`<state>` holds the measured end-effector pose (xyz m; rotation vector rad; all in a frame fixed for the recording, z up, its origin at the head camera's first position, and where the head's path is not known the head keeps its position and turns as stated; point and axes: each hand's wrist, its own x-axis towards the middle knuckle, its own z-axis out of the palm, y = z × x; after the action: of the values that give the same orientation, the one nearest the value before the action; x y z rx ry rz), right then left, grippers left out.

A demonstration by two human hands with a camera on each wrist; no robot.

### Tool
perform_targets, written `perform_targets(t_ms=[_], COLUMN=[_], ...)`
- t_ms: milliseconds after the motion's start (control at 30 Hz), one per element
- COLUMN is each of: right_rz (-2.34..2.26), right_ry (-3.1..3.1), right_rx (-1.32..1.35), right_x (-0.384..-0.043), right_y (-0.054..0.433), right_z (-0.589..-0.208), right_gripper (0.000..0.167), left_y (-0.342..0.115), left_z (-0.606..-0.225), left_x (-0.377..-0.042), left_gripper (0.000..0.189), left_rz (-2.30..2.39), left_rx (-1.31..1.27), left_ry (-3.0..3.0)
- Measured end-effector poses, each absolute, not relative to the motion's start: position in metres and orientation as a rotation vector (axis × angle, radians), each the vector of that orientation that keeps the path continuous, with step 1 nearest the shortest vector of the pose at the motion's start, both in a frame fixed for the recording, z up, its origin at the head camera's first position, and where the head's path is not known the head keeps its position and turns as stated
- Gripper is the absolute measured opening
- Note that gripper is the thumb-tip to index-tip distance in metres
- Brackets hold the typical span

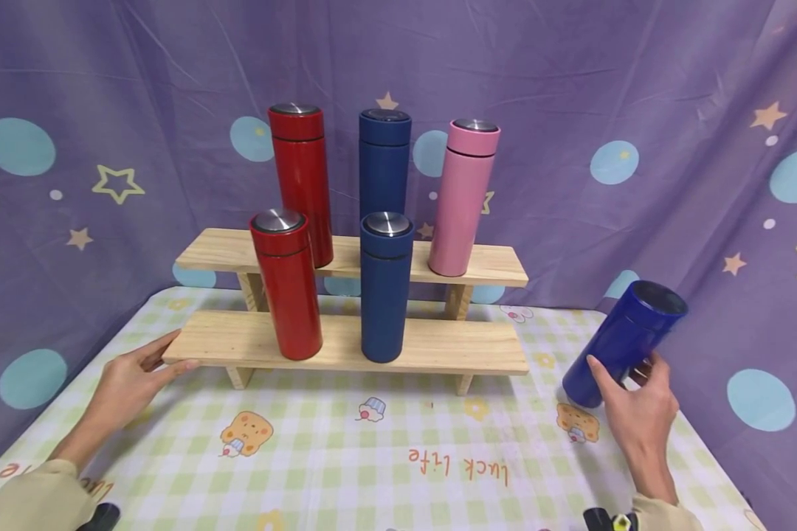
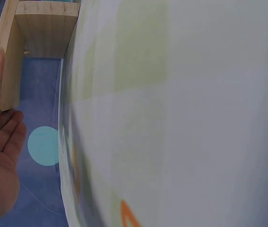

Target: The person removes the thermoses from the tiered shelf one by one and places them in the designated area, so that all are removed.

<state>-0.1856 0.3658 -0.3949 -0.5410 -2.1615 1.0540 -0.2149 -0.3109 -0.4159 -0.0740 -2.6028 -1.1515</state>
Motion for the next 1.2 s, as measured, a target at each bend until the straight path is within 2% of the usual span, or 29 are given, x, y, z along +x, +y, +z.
perform_targets(t_ms=[1200], right_rz=[1.053], right_ry=[-2.111], right_rx=[-0.342], right_x=[-0.186], right_y=[0.332], right_z=[-0.348], right_gripper=[0.072], left_y=[-0.311], left_z=[-0.417], left_x=[-0.216], left_gripper=[0.083], left_rz=[-1.126], left_rx=[-0.066], left_ry=[-2.611])
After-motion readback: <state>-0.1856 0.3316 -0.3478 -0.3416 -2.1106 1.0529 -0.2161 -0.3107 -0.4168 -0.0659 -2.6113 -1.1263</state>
